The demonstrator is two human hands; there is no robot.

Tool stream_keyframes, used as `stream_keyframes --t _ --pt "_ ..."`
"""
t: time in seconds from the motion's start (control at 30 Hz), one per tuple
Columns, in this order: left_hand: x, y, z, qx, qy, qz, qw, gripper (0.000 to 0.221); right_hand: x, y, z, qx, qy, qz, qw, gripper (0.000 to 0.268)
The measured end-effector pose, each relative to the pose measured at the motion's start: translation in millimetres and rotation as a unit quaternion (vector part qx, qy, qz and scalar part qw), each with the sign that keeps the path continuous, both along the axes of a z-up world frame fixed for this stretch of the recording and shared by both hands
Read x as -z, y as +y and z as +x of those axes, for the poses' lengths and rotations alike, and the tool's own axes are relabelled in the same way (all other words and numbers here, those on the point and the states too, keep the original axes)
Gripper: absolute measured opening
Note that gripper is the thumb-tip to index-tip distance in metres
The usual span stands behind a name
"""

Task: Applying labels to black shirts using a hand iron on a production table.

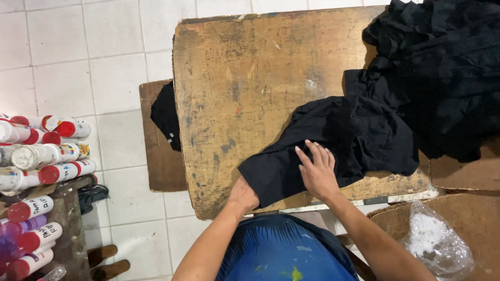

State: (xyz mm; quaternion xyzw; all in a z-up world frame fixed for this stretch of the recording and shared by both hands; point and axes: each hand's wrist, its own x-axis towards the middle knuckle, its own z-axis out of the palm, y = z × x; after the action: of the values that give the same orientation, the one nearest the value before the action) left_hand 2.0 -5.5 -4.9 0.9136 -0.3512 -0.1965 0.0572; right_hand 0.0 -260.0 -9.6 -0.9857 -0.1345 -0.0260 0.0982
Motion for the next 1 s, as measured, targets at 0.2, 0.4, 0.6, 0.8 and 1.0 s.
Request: stream_keyframes --t 0.2,0.4,0.6,0.8,1.0 --pt "14 -2 -1 -0.001 -0.001 -0.007 1.000 0.044 -9 -14 9 -0.025 0.061 -0.016 0.998 0.064" --pt "27 0 -5 -0.007 -0.003 -0.010 1.000 0.048 -6 4 -11 -0.086 0.015 0.018 0.996 0.059" --pt "41 12 -9 -0.017 -0.004 -0.013 1.000 0.052 -3 13 -24 -0.105 0.020 -0.014 0.994 0.060" --pt "54 10 -16 -0.027 -0.005 -0.017 0.999 0.056 -4 17 -22 -0.099 -0.018 -0.047 0.994 0.061" --pt "66 24 -31 -0.038 -0.010 -0.021 0.999 0.061 -4 33 -27 -0.085 -0.017 -0.061 0.994 0.066"
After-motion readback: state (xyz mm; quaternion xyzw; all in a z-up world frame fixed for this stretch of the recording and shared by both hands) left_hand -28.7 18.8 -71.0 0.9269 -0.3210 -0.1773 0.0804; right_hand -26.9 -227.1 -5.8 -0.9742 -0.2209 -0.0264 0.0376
